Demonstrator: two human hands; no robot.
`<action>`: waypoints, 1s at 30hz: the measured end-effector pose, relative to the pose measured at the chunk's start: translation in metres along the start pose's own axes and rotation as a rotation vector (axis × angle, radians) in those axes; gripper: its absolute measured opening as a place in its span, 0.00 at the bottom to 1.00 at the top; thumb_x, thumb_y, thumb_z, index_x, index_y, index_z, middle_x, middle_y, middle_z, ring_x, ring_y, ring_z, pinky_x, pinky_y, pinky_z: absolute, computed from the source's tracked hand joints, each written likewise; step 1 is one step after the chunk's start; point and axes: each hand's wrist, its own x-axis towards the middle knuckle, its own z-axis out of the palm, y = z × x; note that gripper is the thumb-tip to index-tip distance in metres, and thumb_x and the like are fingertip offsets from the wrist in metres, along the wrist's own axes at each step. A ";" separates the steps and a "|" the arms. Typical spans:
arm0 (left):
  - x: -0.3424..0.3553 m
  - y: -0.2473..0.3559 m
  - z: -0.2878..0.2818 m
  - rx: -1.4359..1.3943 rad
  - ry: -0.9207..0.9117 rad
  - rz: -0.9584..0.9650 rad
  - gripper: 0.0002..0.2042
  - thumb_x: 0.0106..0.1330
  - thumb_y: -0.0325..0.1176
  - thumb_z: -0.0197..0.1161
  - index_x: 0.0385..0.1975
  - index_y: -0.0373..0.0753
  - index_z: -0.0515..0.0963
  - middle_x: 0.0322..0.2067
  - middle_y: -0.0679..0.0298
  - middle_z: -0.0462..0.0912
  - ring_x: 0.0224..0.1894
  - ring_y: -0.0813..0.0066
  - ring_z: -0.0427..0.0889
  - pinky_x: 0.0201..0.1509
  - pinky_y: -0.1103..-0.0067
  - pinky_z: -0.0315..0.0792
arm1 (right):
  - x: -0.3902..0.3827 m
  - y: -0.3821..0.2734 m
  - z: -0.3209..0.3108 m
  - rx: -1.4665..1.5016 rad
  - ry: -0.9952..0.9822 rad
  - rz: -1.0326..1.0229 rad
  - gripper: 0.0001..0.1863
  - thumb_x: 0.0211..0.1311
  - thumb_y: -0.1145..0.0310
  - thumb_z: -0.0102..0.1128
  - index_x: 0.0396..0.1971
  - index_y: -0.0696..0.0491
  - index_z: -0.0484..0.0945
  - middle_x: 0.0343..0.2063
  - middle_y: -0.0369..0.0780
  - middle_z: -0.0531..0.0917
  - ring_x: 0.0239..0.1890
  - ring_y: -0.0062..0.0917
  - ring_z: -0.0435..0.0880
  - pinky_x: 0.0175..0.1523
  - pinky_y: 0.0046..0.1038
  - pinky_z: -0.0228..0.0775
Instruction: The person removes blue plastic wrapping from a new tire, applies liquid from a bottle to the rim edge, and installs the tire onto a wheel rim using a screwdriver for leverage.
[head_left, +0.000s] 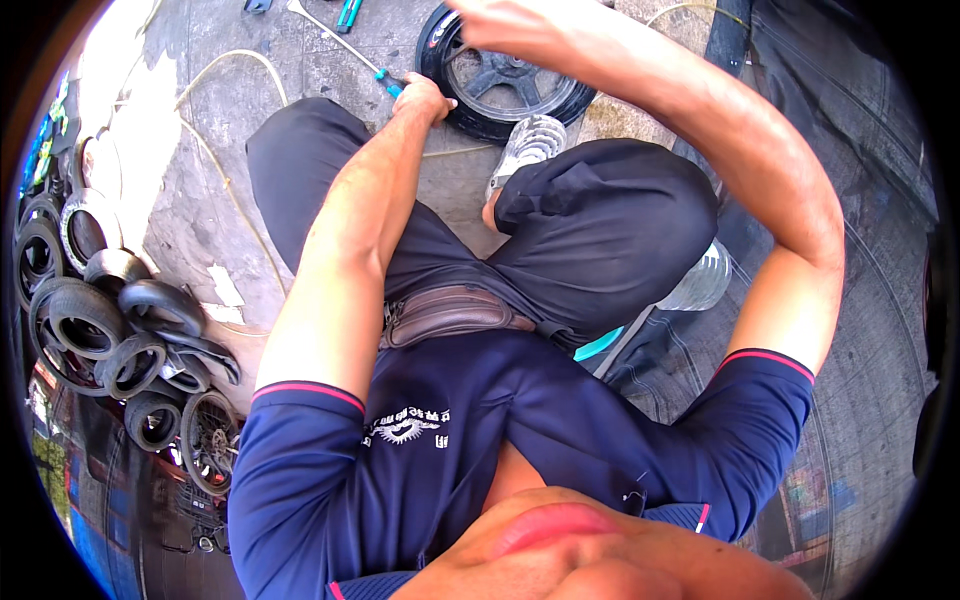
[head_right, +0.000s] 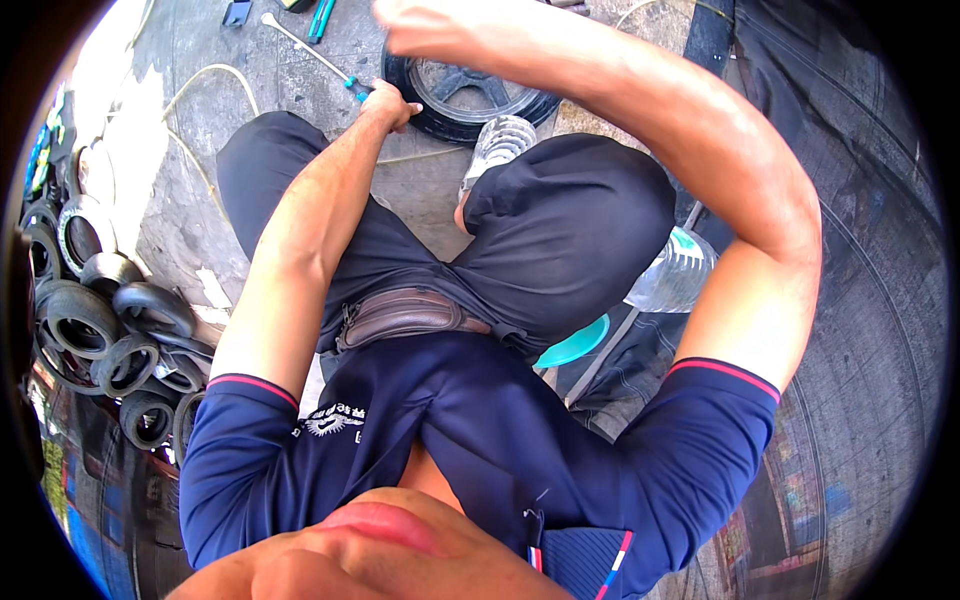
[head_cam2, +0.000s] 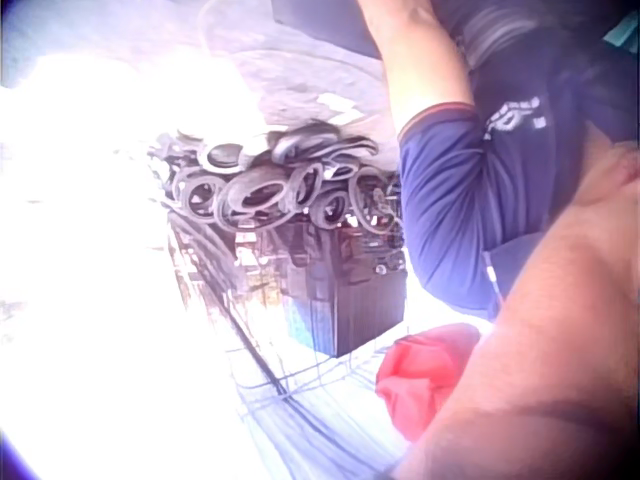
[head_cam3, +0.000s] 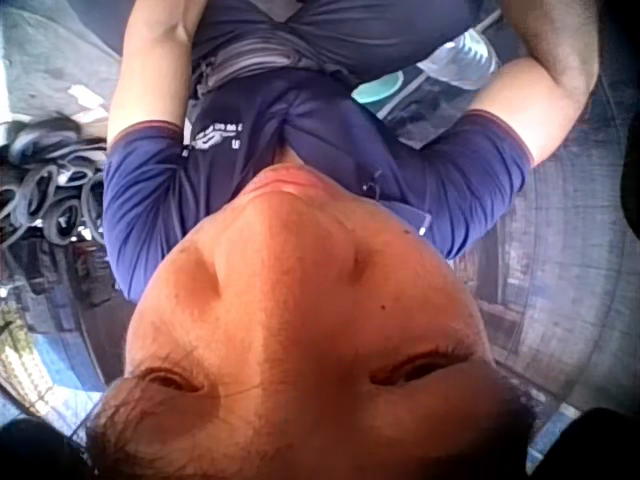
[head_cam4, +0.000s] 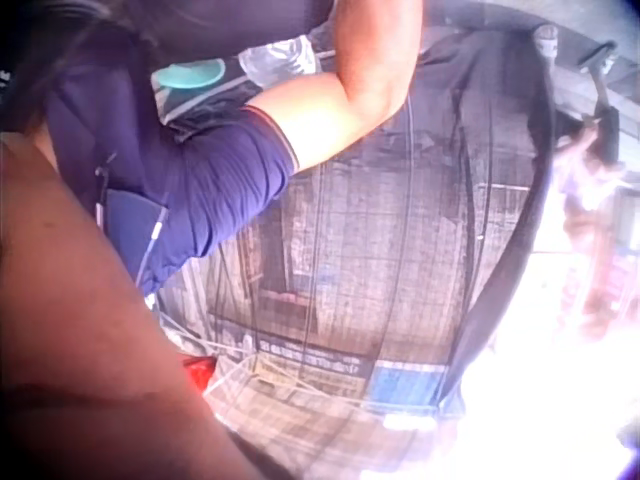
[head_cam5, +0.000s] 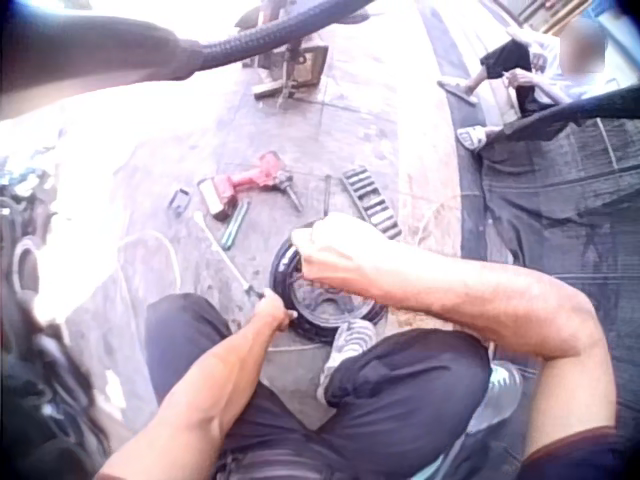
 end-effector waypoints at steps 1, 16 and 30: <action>0.004 -0.001 0.000 -0.007 -0.012 0.007 0.58 0.62 0.55 0.73 0.70 0.19 0.38 0.44 0.53 0.89 0.58 0.61 0.84 0.65 0.65 0.73 | 0.020 -0.001 -0.005 0.000 0.036 -0.078 0.07 0.51 0.66 0.63 0.23 0.53 0.85 0.27 0.41 0.83 0.32 0.31 0.87 0.33 0.33 0.77; -0.021 0.000 -0.002 0.118 0.213 0.202 0.40 0.63 0.59 0.70 0.67 0.38 0.69 0.48 0.61 0.86 0.53 0.62 0.86 0.57 0.68 0.78 | 0.252 -0.050 -0.022 -0.249 -0.501 -0.062 0.19 0.50 0.52 0.74 0.38 0.48 0.89 0.33 0.41 0.90 0.28 0.38 0.89 0.25 0.35 0.76; -0.018 0.006 -0.017 -0.061 0.220 -0.010 0.45 0.56 0.57 0.77 0.62 0.30 0.63 0.51 0.52 0.86 0.54 0.60 0.86 0.59 0.69 0.79 | -0.092 0.053 0.005 0.337 -0.388 0.479 0.12 0.65 0.62 0.61 0.40 0.55 0.83 0.30 0.37 0.85 0.30 0.22 0.82 0.39 0.27 0.76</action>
